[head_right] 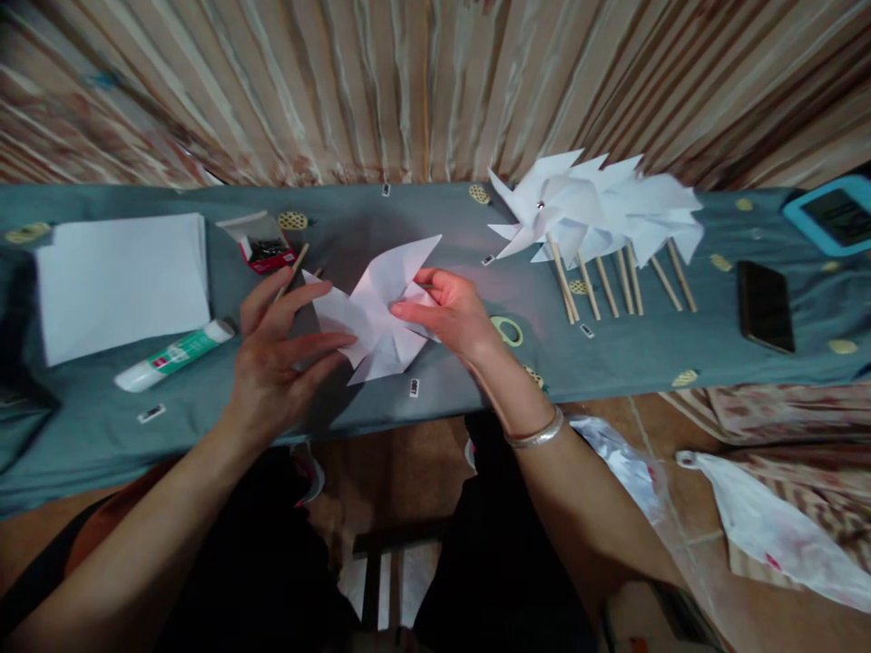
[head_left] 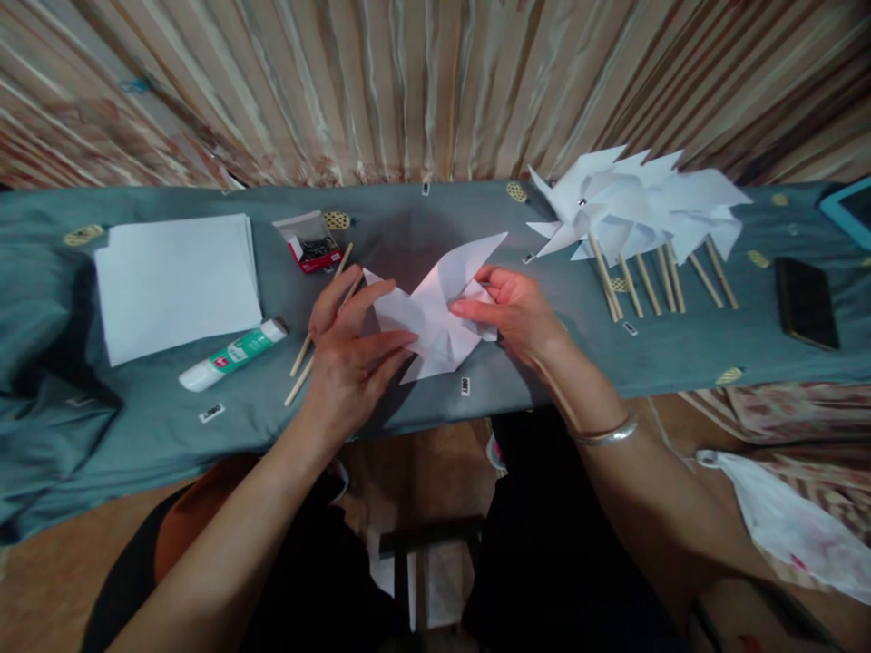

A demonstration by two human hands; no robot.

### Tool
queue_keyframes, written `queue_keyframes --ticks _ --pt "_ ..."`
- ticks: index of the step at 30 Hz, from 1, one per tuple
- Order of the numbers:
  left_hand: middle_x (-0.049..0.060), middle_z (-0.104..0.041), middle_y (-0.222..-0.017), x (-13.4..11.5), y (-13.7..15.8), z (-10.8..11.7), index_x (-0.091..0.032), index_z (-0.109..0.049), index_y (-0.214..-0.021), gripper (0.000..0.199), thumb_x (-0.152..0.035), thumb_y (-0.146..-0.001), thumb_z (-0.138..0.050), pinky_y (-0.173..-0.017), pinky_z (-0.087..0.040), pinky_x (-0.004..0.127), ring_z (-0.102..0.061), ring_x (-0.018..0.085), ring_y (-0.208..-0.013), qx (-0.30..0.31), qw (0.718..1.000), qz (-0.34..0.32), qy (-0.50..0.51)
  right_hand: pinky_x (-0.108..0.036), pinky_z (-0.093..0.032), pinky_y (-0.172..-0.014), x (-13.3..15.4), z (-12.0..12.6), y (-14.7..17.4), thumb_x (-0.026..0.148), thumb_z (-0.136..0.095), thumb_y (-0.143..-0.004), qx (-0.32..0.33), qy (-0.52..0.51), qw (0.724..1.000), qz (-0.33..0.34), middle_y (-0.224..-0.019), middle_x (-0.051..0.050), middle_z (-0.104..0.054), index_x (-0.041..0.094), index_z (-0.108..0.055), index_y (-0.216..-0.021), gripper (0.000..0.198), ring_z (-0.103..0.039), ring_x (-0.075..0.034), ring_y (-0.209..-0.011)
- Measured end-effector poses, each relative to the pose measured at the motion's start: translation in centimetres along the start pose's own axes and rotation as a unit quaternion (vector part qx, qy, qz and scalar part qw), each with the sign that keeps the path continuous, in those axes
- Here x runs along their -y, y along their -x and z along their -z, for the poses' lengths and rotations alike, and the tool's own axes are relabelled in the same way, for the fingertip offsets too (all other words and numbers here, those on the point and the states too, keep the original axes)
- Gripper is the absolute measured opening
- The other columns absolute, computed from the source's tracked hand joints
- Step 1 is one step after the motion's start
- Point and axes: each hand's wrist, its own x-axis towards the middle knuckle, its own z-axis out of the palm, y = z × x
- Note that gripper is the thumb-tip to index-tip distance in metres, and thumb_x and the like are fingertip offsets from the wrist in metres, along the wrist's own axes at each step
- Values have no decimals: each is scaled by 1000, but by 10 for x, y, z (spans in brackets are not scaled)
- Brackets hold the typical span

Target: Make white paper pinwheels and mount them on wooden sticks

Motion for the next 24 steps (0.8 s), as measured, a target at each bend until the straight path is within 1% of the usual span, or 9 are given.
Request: queue_keyframes --ticks 3,7,9,14,18,21,24 --pt "0 -60 -128 -6 -3 -2 -32 -72 -89 11 -35 -87 -61 -111 -32 52 -38 29 -134 20 999 43 -2 -35 -57 -70 -2 -2 1 27 -87 -48 12 4 1000 -1 -77 0 -72 18 -60 -90 51 -67 -16 -66" --pt "0 -63 -118 -13 -5 -7 -32 -72 -86 13 -36 -88 -60 -112 -27 54 -41 29 -129 29 997 72 -10 -37 -58 -71 -4 -4 2 28 -86 -51 35 23 999 11 -78 -1 -73 18 -62 -92 49 -69 -19 -70" --pt "1 -62 -120 -15 -6 -10 -31 -72 -85 13 -35 -88 -60 -113 -25 54 -39 29 -129 31 996 85 -13 -38 -58 -71 -4 -4 2 27 -86 -52 40 34 999 15 -81 -3 -73 17 -62 -94 50 -70 -20 -72" --pt "0 -53 -139 -14 -7 -15 -28 -73 -82 13 -37 -85 -63 -112 -22 56 -32 32 -137 43 994 99 -20 -38 -59 -69 -4 -3 2 29 -87 -53 45 55 997 18 -86 -7 -73 15 -62 -100 55 -71 -22 -72" --pt "-1 -57 -135 -11 -7 -19 -28 -74 -82 13 -36 -84 -65 -112 -20 58 -35 33 -136 50 993 106 -17 -39 -59 -71 -3 -1 3 28 -85 -55 49 57 997 23 -84 -6 -73 16 -61 -99 52 -71 -23 -74" --pt "-1 -60 -131 -12 -9 -20 -27 -73 -77 13 -34 -84 -64 -113 -18 58 -35 33 -136 62 992 111 -19 -39 -59 -70 -2 0 4 27 -85 -55 41 59 997 20 -81 -4 -73 17 -62 -97 49 -71 -22 -72" --pt "0 -63 -126 -14 -10 -21 -28 -73 -73 9 -32 -81 -68 -111 -20 61 -38 34 -134 63 992 110 -19 -38 -59 -67 -1 -2 5 29 -86 -53 33 64 997 13 -78 -3 -72 19 -62 -95 49 -70 -21 -68"
